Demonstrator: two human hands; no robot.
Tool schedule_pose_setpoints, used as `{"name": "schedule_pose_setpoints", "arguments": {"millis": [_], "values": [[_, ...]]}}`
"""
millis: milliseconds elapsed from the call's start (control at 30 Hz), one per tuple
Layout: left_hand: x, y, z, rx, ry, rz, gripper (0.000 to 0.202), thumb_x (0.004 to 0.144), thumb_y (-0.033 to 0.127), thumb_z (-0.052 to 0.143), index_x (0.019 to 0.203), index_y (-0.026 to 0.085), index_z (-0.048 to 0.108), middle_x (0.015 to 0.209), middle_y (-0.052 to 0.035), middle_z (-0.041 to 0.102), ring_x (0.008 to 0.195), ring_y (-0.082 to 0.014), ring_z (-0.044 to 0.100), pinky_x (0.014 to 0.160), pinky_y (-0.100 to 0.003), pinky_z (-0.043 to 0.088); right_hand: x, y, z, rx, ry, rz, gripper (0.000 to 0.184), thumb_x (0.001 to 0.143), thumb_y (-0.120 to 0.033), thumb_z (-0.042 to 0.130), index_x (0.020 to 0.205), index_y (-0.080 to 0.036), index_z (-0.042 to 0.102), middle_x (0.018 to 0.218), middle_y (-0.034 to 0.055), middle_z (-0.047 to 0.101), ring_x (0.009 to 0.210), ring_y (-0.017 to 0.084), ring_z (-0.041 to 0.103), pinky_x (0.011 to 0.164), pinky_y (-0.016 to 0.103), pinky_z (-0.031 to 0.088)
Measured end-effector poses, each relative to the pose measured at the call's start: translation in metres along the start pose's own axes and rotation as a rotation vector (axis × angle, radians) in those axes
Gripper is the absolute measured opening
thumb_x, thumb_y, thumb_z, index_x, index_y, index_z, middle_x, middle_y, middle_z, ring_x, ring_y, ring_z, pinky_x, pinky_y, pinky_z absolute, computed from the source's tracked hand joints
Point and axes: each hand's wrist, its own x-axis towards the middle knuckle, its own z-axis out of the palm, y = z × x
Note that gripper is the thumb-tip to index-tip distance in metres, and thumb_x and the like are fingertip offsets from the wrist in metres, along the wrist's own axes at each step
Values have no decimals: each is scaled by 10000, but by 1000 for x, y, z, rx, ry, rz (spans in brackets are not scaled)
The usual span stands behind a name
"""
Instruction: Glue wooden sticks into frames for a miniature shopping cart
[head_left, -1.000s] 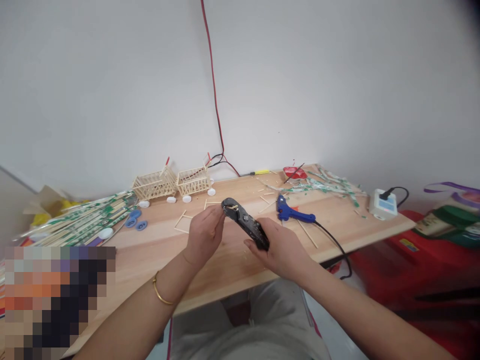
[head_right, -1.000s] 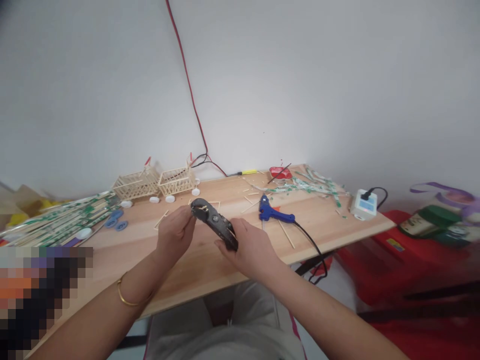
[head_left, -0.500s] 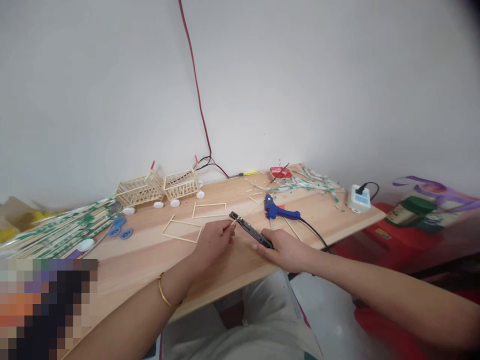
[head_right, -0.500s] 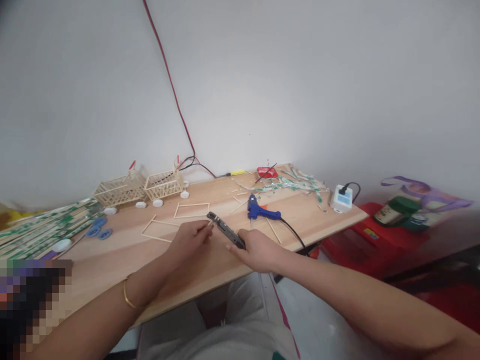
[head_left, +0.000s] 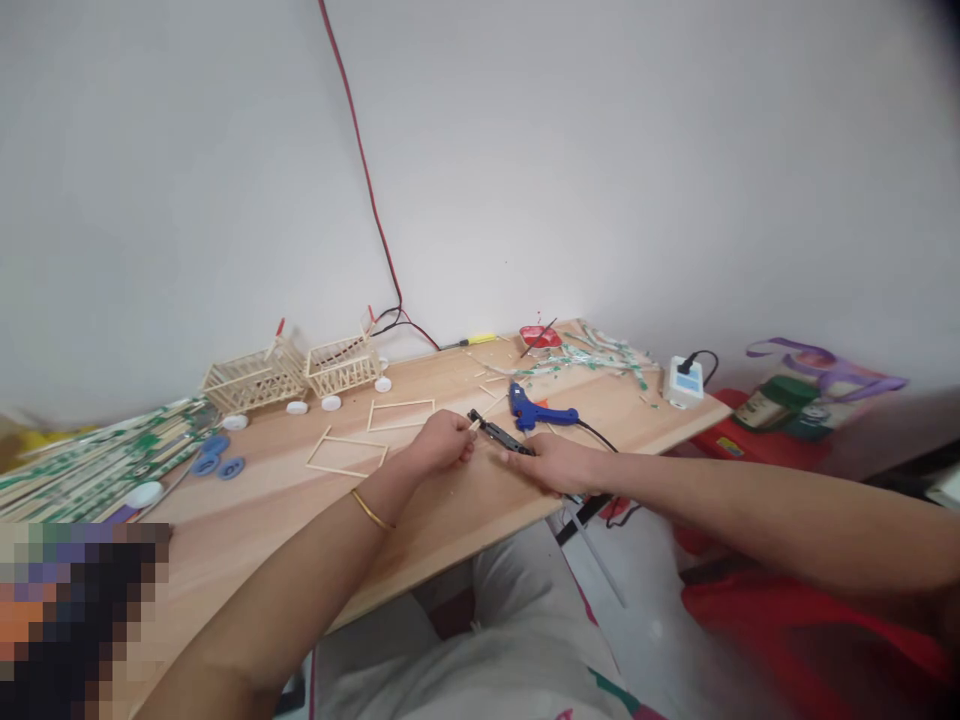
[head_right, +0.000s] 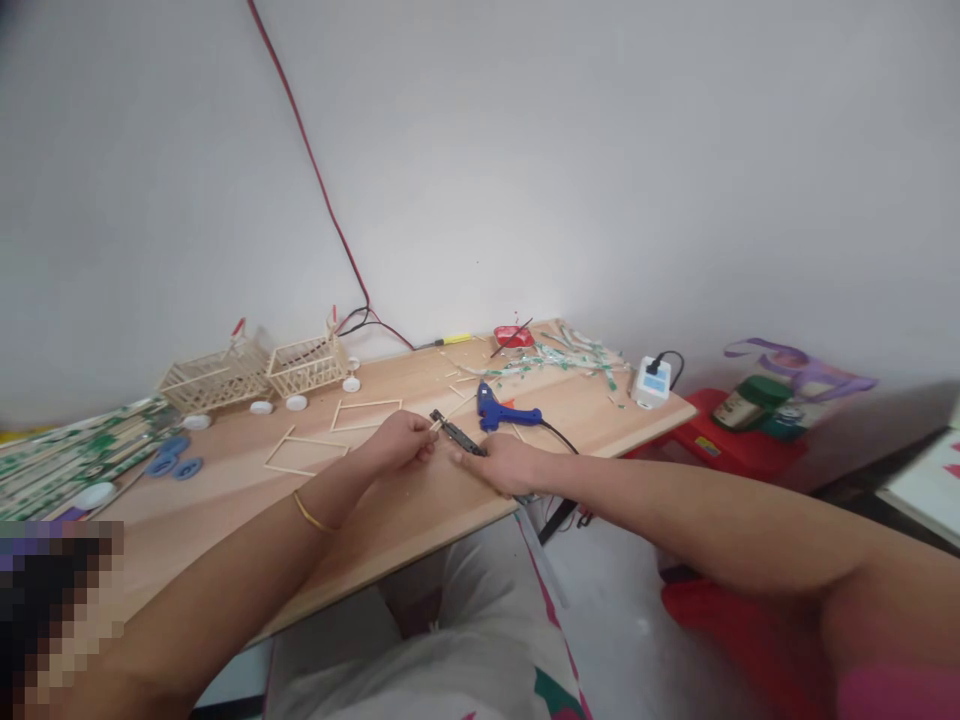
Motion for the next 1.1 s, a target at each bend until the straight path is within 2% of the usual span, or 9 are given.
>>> {"name": "schedule_pose_setpoints", "arguments": {"millis": [133, 267, 400, 500, 667, 767, 933, 1100], "values": [[-3, 0, -2, -7, 12, 32, 227, 762, 245, 454, 560, 157, 510, 476, 23, 505, 394, -86, 438, 436, -203, 340, 2, 4, 3, 5, 0, -22, 749, 714, -833, 245, 702, -149, 550, 543, 63, 558, 442, 144, 510, 414, 246, 355], [-7, -3, -1, 35, 86, 117, 255, 773, 261, 447, 545, 160, 501, 474, 30, 479, 445, -90, 423, 481, -209, 318, 3, 3, 2, -72, 1, -31, 795, 738, -819, 209, 792, -126, 595, 604, 79, 600, 494, 155, 549, 439, 239, 363], [-5, -7, 0, 84, 163, 147, 271, 782, 268, 430, 539, 165, 493, 461, 34, 449, 468, -101, 403, 500, -222, 283, 8, -7, -7, -239, -32, -32, 848, 741, -820, 153, 799, -118, 625, 663, 120, 644, 581, 201, 605, 502, 260, 387], [-2, -11, -2, 111, 189, 144, 285, 797, 273, 413, 544, 167, 491, 463, 32, 453, 474, -106, 401, 510, -230, 273, 13, -12, -15, -352, -8, -25, 875, 717, -841, 139, 827, -135, 643, 785, 142, 673, 681, 242, 632, 545, 280, 390], [-3, -13, -7, 171, 207, 166, 276, 783, 242, 438, 519, 168, 471, 476, 31, 446, 510, -111, 405, 541, -239, 266, 20, -7, -11, -303, 10, -66, 864, 733, -827, 136, 860, -137, 641, 854, 142, 678, 758, 250, 634, 565, 275, 393], [-4, -11, -9, 200, 210, 168, 269, 765, 217, 454, 500, 168, 455, 475, 34, 420, 518, -111, 390, 543, -243, 255, 20, -4, -5, -253, 14, -95, 817, 768, -792, 153, 817, -129, 627, 821, 140, 678, 741, 234, 633, 566, 264, 395], [-3, -8, -9, 225, 216, 157, 262, 753, 194, 455, 493, 164, 463, 469, 37, 392, 517, -110, 368, 535, -245, 249, 20, -12, -6, -274, -29, -18, 800, 777, -781, 172, 766, -119, 621, 720, 136, 667, 610, 209, 621, 511, 265, 379], [-5, -10, -12, 226, 196, 147, 260, 762, 225, 450, 513, 164, 494, 450, 34, 419, 505, -114, 388, 530, -241, 266, 18, -20, -13, -268, -53, 32, 776, 781, -775, 212, 856, -121, 621, 730, 118, 671, 566, 175, 611, 522, 253, 391]]}}
